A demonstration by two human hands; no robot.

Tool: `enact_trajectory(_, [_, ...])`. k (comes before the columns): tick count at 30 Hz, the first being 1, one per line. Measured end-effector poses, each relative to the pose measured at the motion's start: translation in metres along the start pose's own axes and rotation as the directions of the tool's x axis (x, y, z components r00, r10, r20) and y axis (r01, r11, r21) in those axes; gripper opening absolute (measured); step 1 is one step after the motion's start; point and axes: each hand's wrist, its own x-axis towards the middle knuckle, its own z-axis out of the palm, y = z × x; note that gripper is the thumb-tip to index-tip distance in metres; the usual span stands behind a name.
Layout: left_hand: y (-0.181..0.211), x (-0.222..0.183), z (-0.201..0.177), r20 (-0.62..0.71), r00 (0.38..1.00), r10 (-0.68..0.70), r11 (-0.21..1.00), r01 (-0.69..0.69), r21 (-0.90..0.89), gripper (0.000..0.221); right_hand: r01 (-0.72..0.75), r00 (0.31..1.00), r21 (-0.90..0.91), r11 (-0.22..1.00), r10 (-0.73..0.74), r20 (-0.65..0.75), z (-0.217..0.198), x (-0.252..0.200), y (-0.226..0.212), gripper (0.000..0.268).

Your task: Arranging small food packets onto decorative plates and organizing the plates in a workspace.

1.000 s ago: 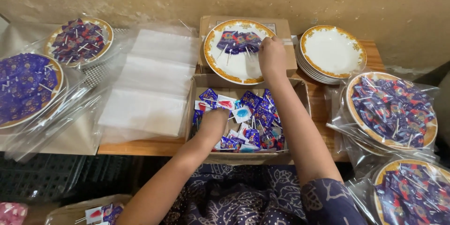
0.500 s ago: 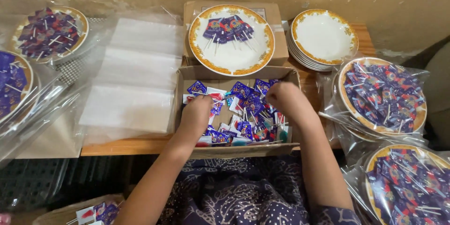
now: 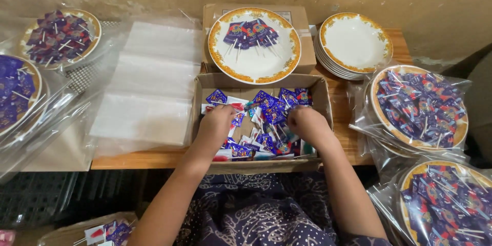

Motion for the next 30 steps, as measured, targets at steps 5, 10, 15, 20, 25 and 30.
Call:
enact_trajectory(5, [-0.005,0.0,0.009,-0.016,1.0,0.002,0.997,-0.001,0.077,0.013,0.086,0.918,-0.047,0.995,-0.097,-0.384,-0.003,0.005,-0.003,0.008])
enact_trajectory(10, [-0.003,0.002,0.003,0.008,0.998,-0.056,0.997,0.056,0.056,0.013,0.18,0.782,-0.153,0.972,-0.235,-0.577,0.009,0.007,-0.005,0.015])
enact_trajectory(15, [-0.002,0.004,0.004,0.033,0.996,-0.086,0.993,0.083,0.083,0.014,0.202,0.696,-0.158,0.966,-0.256,-0.671,0.007,0.008,0.003,0.016])
enact_trajectory(20, [-0.005,0.002,0.006,0.048,0.995,-0.09,0.993,0.086,0.087,0.014,0.055,0.983,0.053,0.997,-0.044,-0.18,-0.014,-0.01,-0.01,0.011])
enact_trajectory(25, [0.015,0.004,-0.014,0.093,0.993,-0.07,0.998,0.069,0.008,0.016,-0.115,0.981,-0.001,0.993,0.114,-0.156,0.009,0.003,0.011,0.013])
enact_trajectory(30, [0.053,0.009,-0.029,0.062,0.968,0.242,0.97,-0.24,-0.044,0.016,-0.227,0.967,-0.019,0.974,0.228,0.118,0.026,0.013,0.013,0.022])
